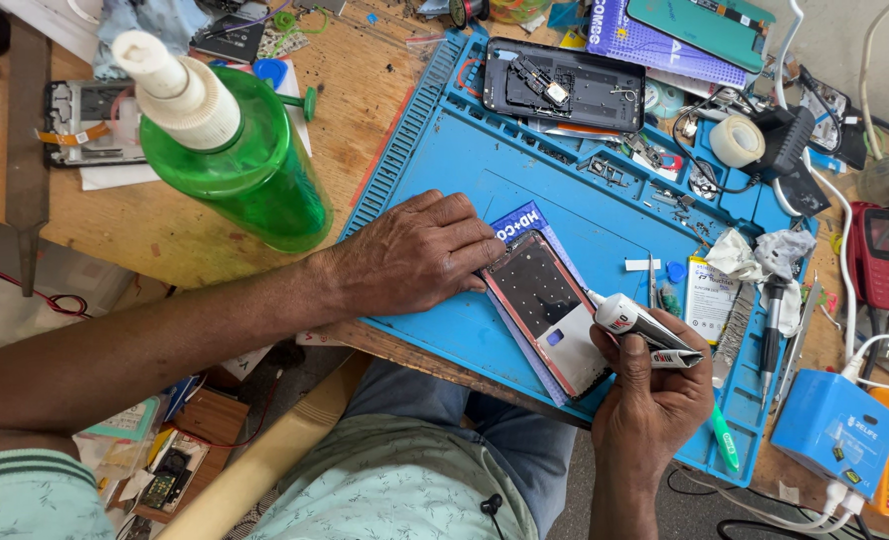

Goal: The person applies adhesive from a tube onto the back of a disassembled mobile phone, wipes excess adhesive with a tissue, and presses a small black component onto the glued area. The person repeats the adhesive application along the phone's edges.

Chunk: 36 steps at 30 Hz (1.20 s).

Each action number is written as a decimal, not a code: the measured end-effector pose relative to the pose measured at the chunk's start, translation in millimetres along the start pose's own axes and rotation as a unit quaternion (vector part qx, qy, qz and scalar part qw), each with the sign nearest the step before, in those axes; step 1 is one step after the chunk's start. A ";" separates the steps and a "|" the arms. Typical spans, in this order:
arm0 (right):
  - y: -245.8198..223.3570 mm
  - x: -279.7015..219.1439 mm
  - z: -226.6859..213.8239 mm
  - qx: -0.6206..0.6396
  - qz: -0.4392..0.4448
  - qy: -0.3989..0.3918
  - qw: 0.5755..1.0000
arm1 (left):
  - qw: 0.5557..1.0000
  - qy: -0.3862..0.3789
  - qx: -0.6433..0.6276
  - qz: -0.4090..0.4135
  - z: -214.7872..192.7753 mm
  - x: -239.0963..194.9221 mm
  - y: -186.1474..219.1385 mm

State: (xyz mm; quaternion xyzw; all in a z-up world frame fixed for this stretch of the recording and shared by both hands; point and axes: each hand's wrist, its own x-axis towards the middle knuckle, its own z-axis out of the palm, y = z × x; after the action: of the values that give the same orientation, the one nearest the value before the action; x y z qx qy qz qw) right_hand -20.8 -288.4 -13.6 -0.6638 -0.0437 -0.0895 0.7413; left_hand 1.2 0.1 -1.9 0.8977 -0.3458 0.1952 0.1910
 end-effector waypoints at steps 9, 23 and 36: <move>-0.3 -4.3 -9.5 -0.003 -0.020 0.001 1.000 | 0.999 0.005 -0.048 -0.018 -8.8 1.8 -1.5; -6.7 -25.3 -19.5 0.079 -0.005 0.030 0.996 | 0.976 -0.109 -0.179 -0.060 12.9 31.1 -17.6; -9.8 -20.6 -5.5 -0.119 -0.066 -0.033 0.990 | 0.994 -0.052 -0.083 -0.053 -8.3 -3.2 4.3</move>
State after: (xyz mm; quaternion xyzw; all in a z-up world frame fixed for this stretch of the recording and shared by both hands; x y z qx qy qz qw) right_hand -43.1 -293.3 -8.4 -0.7457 -0.1010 -0.1209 0.6473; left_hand -5.8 2.9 4.5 0.9048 -0.3218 0.1089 0.2566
